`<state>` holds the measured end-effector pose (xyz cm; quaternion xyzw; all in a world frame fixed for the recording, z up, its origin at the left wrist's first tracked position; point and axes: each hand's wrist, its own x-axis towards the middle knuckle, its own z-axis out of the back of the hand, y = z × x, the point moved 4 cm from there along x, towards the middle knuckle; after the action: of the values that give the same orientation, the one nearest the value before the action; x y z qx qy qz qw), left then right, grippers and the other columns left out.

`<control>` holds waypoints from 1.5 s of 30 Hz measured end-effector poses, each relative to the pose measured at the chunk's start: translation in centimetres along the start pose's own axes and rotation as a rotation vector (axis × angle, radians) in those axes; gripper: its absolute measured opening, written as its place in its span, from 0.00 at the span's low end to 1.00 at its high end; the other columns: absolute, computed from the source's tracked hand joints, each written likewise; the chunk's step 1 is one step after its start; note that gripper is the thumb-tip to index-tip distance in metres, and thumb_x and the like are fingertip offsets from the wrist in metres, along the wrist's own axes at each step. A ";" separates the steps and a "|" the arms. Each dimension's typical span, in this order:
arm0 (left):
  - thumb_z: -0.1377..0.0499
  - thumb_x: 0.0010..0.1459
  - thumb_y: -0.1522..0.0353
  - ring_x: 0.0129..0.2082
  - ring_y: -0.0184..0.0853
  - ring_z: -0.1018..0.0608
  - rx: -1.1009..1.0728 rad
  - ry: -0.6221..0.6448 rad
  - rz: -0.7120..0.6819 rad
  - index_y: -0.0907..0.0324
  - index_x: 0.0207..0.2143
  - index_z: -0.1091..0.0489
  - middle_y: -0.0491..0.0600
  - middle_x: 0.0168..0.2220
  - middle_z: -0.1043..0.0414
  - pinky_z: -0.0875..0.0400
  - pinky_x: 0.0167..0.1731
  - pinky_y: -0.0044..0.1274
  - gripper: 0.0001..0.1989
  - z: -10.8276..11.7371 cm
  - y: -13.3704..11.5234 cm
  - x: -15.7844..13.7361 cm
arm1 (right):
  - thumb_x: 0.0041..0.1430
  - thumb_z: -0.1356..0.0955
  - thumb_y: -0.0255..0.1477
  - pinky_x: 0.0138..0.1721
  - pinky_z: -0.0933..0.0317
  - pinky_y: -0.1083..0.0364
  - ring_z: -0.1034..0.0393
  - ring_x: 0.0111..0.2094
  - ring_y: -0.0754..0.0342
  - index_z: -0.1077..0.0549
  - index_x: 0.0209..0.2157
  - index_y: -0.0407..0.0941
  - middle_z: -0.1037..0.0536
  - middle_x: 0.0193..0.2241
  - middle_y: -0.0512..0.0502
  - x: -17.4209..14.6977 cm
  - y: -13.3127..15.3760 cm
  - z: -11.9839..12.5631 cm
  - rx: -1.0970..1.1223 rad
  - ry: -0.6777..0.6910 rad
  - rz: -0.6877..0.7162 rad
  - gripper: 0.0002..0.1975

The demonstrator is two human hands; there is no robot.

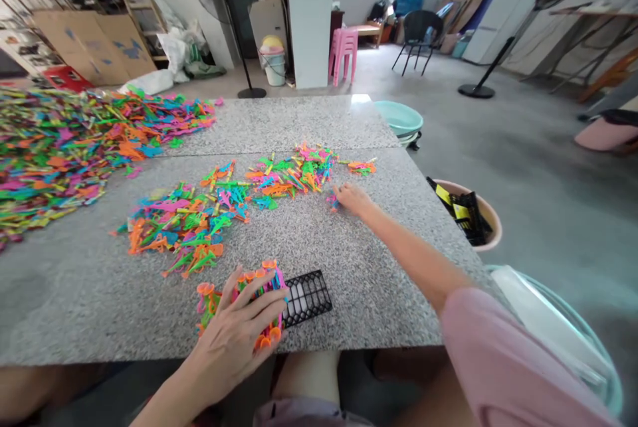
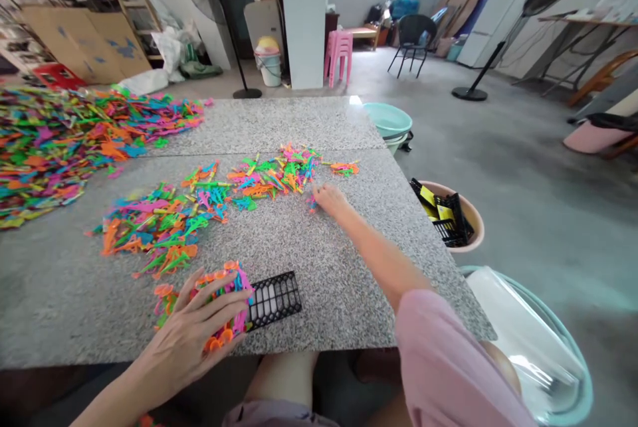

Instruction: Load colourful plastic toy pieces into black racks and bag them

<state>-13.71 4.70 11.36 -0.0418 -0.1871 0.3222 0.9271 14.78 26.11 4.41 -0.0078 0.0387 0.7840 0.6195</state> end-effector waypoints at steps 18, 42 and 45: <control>0.45 0.65 0.67 0.65 0.44 0.38 -0.005 0.183 0.034 0.55 0.62 0.40 0.49 0.59 0.30 0.70 0.67 0.46 0.24 0.0 0.0 -0.5 | 0.54 0.33 0.27 0.40 0.33 0.53 0.25 0.38 0.49 0.31 0.48 0.45 0.22 0.41 0.43 -19.3 18.5 -4.5 0.873 -0.156 -0.208 0.17; 0.46 0.66 0.62 0.59 0.42 0.30 0.043 -0.018 -0.046 0.53 0.51 0.28 0.45 0.52 0.24 0.67 0.68 0.40 0.14 -0.8 0.1 -0.3 | 0.55 0.33 0.21 0.35 0.33 0.54 0.24 0.35 0.49 0.34 0.51 0.40 0.21 0.36 0.40 -18.3 19.5 -3.0 0.649 0.218 0.186 0.20; 0.46 0.66 0.61 0.57 0.39 0.28 0.071 -0.055 -0.068 0.51 0.51 0.28 0.44 0.51 0.24 0.69 0.68 0.38 0.14 -0.6 0.4 -0.4 | 0.51 0.27 0.27 0.40 0.32 0.56 0.25 0.40 0.52 0.30 0.49 0.45 0.22 0.40 0.46 -14.3 13.3 -2.1 0.724 0.174 0.256 0.22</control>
<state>-14.05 4.81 10.63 0.0062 -0.2024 0.2981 0.9328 5.12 9.06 3.84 0.1495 0.3658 0.7871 0.4736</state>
